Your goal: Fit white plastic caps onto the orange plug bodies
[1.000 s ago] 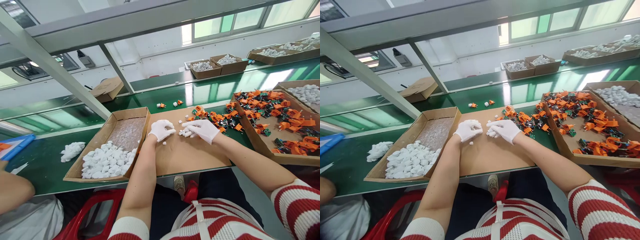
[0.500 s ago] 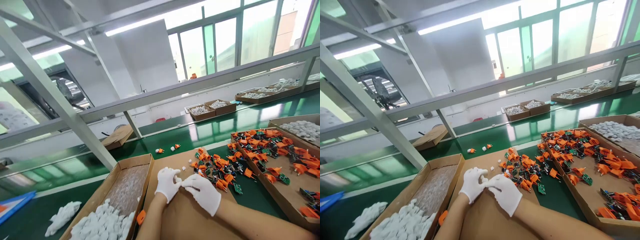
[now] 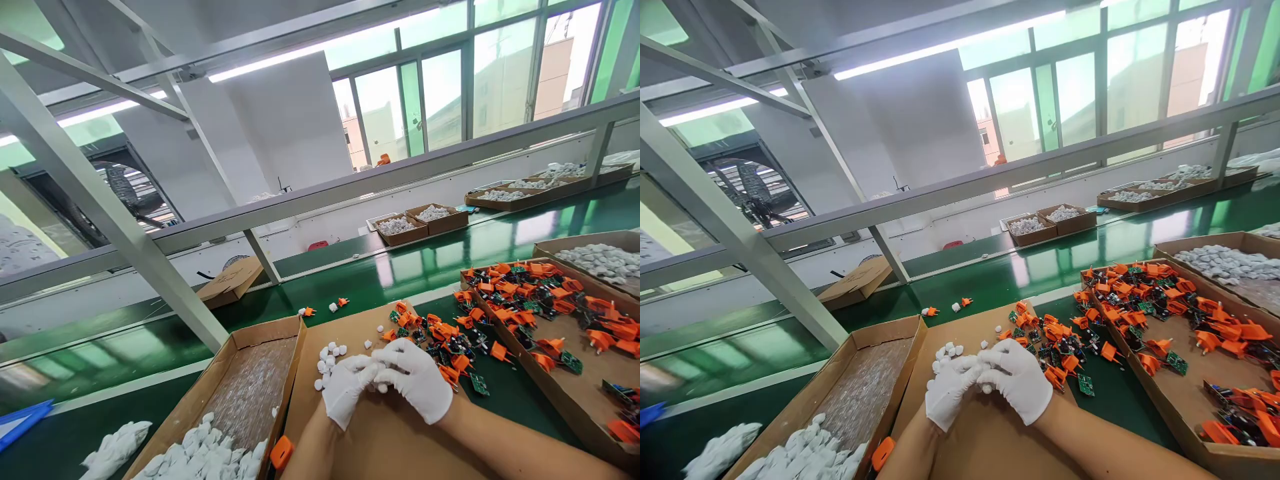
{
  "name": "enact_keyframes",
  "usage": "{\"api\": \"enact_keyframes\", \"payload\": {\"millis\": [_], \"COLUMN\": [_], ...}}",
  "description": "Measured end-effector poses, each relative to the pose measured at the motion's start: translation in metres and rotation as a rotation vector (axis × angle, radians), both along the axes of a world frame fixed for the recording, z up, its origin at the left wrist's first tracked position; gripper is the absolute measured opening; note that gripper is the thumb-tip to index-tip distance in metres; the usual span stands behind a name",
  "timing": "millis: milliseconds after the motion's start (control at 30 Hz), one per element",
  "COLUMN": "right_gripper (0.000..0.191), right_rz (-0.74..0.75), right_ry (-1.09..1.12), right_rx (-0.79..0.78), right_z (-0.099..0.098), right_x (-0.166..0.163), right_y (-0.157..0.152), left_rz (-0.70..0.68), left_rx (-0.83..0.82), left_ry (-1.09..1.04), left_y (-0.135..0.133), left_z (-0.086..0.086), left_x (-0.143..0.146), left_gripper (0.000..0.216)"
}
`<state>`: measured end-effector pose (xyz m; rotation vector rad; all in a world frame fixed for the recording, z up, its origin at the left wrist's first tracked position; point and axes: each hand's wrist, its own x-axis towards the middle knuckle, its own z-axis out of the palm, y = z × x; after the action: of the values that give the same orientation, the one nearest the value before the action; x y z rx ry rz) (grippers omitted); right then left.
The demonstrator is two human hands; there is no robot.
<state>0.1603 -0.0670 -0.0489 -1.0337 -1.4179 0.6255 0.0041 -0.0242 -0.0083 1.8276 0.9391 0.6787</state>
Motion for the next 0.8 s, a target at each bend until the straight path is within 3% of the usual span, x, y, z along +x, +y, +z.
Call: {"api": "enact_keyframes", "payload": {"millis": [133, 200, 267, 333, 433, 633, 733, 800], "right_gripper": [0.013, 0.014, 0.023, 0.030, 0.037, 0.025, 0.031, 0.024], "right_rz": [-0.048, -0.156, -0.199, -0.204, -0.241, -0.294, -0.190, -0.124], "right_ry": [-0.074, -0.010, 0.127, 0.263, 0.261, -0.314, -0.644, -0.830], "right_rx": [0.070, 0.010, -0.101, -0.168, -0.209, 0.074, -0.009, -0.116], "right_z": [0.010, 0.017, 0.023, 0.028, 0.032, 0.028, 0.018, 0.011], "right_x": [0.006, 0.013, 0.021, 0.030, 0.040, 0.055, 0.062, 0.065], "right_y": [-0.003, -0.002, 0.003, 0.010, 0.017, 0.019, 0.024, 0.029], "left_rz": [-0.030, 0.066, 0.209, 0.263, 0.173, 0.206, 0.254, 0.305], "left_rx": [0.087, 0.232, 0.353, 0.478, 0.574, 0.563, 0.516, 0.483], "left_ry": [0.090, 0.200, 0.322, 0.543, 0.876, 0.928, 0.884, 0.787], "left_y": [0.000, 0.006, 0.014, 0.024, 0.031, 0.028, 0.029, 0.032], "left_z": [0.005, 0.004, -0.003, -0.012, -0.019, -0.014, -0.018, -0.022], "left_x": [-0.004, -0.010, -0.016, -0.020, -0.023, -0.018, -0.018, -0.020], "left_gripper": [0.043, 0.028, 0.027, 0.028, 0.020, 0.032, 0.029, 0.027]}}
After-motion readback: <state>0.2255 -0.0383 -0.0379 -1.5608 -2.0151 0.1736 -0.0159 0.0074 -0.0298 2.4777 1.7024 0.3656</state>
